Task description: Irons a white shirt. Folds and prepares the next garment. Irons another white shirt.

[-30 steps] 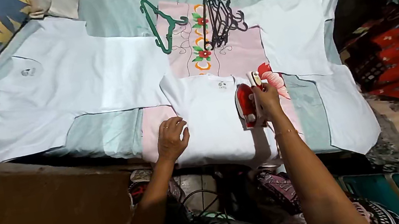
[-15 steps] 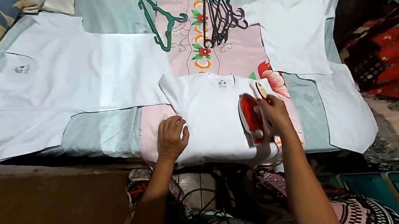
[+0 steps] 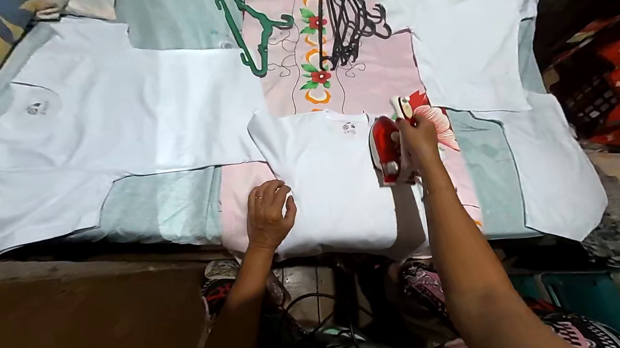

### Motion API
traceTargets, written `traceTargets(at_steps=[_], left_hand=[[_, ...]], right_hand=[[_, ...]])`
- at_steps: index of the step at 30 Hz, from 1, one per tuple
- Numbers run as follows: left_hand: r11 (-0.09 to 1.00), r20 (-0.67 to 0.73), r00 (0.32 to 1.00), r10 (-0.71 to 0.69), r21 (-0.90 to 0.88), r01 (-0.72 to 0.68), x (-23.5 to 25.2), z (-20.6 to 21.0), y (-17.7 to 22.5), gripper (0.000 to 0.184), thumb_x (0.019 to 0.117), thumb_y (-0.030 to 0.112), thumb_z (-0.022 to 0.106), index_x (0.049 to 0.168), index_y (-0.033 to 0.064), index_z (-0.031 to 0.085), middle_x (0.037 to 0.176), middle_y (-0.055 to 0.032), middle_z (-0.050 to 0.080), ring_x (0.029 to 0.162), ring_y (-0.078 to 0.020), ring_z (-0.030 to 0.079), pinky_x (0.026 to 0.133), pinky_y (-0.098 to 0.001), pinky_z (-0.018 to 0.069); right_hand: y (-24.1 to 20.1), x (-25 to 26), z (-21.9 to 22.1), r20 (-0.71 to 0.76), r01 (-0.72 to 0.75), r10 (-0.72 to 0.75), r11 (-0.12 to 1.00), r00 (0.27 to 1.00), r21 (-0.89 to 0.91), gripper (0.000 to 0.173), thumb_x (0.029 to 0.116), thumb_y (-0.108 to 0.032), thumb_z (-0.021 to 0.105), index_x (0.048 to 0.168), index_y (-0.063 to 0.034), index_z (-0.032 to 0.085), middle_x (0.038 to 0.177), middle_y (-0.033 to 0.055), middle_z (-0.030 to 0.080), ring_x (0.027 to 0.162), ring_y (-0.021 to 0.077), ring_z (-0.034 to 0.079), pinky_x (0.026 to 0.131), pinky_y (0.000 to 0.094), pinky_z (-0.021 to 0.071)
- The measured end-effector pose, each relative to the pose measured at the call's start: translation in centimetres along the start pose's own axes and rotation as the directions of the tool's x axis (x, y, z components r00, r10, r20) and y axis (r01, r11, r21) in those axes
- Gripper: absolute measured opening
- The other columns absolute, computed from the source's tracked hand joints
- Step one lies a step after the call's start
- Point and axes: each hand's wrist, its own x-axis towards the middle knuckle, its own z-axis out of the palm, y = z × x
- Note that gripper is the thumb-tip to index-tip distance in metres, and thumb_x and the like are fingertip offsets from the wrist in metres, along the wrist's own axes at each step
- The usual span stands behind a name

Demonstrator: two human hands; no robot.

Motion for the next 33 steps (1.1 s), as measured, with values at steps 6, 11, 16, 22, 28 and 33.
traceTargets(at_steps=[6, 11, 16, 22, 28, 33], left_hand=[[1.0, 0.001, 1.0, -0.005, -0.001, 0.005, 0.1, 0.0, 0.1, 0.024, 0.0962, 0.02, 0.058, 0.1, 0.0054, 0.077, 0.114, -0.0131, 0.074, 0.113, -0.0302, 0.068, 0.101, -0.0457, 0.0495], [1.0, 0.004, 1.0, -0.025, -0.013, 0.025, 0.1, 0.0, 0.2, 0.024, 0.0961, 0.019, 0.058, 0.1, 0.006, 0.078, 0.114, -0.0127, 0.074, 0.113, -0.0298, 0.069, 0.102, -0.0464, 0.05], [1.0, 0.005, 1.0, -0.016, -0.015, 0.016, 0.0, 0.1, 0.1, 0.024, 0.0962, 0.018, 0.058, 0.1, 0.0055, 0.077, 0.113, -0.0131, 0.074, 0.112, -0.0307, 0.069, 0.102, -0.0474, 0.0496], [1.0, -0.005, 1.0, -0.015, -0.004, 0.015, 0.0, 0.1, 0.1, 0.023, 0.096, 0.019, 0.058, 0.1, 0.0062, 0.077, 0.113, -0.0126, 0.074, 0.11, -0.0295, 0.069, 0.101, -0.0456, 0.0497], [1.0, -0.016, 1.0, -0.013, 0.016, 0.013, 0.0, 0.3, 0.0, 0.024, 0.0962, 0.019, 0.057, 0.099, 0.0076, 0.077, 0.113, -0.0119, 0.074, 0.11, -0.0282, 0.069, 0.101, -0.0442, 0.0497], [1.0, -0.02, 1.0, -0.005, 0.023, 0.005, 0.0, 0.4, 0.1, 0.024, 0.0963, 0.019, 0.057, 0.1, 0.0077, 0.077, 0.113, -0.0115, 0.074, 0.111, -0.028, 0.069, 0.102, -0.0442, 0.0494]], right_hand=[[-2.5, 5.3, 1.7, -0.041, -0.043, 0.041, 0.998, 0.998, -0.048, 0.044, 0.1042, -0.032, 0.055, 0.122, 0.0084, 0.062, 0.113, 0.0279, 0.066, 0.105, 0.0397, 0.064, 0.092, 0.0582, 0.0483], [-0.3, -0.4, 0.2, 0.097, 0.0, -0.003, 0.999, 0.995, 0.034, 0.039, 0.105, -0.029, 0.056, 0.127, 0.0027, 0.059, 0.1, 0.02, 0.067, 0.08, 0.0279, 0.065, 0.075, 0.0491, 0.0544], [0.3, -6.9, -0.5, 0.23, 0.045, -0.047, 0.999, 0.972, 0.016, 0.033, 0.1058, -0.019, 0.054, 0.132, 0.0011, 0.058, 0.088, 0.0089, 0.066, 0.065, 0.0134, 0.061, 0.062, 0.0332, 0.0546], [-2.3, -6.5, 1.2, 0.201, 0.118, -0.119, 0.993, 0.972, 0.013, 0.034, 0.1038, -0.017, 0.059, 0.134, -0.0013, 0.059, 0.093, 0.0134, 0.068, 0.067, 0.0178, 0.064, 0.065, 0.0377, 0.0561], [-4.6, -1.1, 4.5, 0.184, 0.155, -0.151, 0.988, 0.971, -0.01, 0.04, 0.1033, -0.032, 0.058, 0.129, -0.0016, 0.061, 0.101, 0.0242, 0.067, 0.083, 0.0362, 0.065, 0.074, 0.057, 0.0526], [-6.0, 2.9, 5.9, 0.174, 0.116, -0.114, 0.993, 0.978, -0.001, 0.036, 0.1046, -0.028, 0.056, 0.123, 0.0024, 0.062, 0.095, 0.0173, 0.066, 0.076, 0.0245, 0.063, 0.075, 0.0463, 0.0533]])
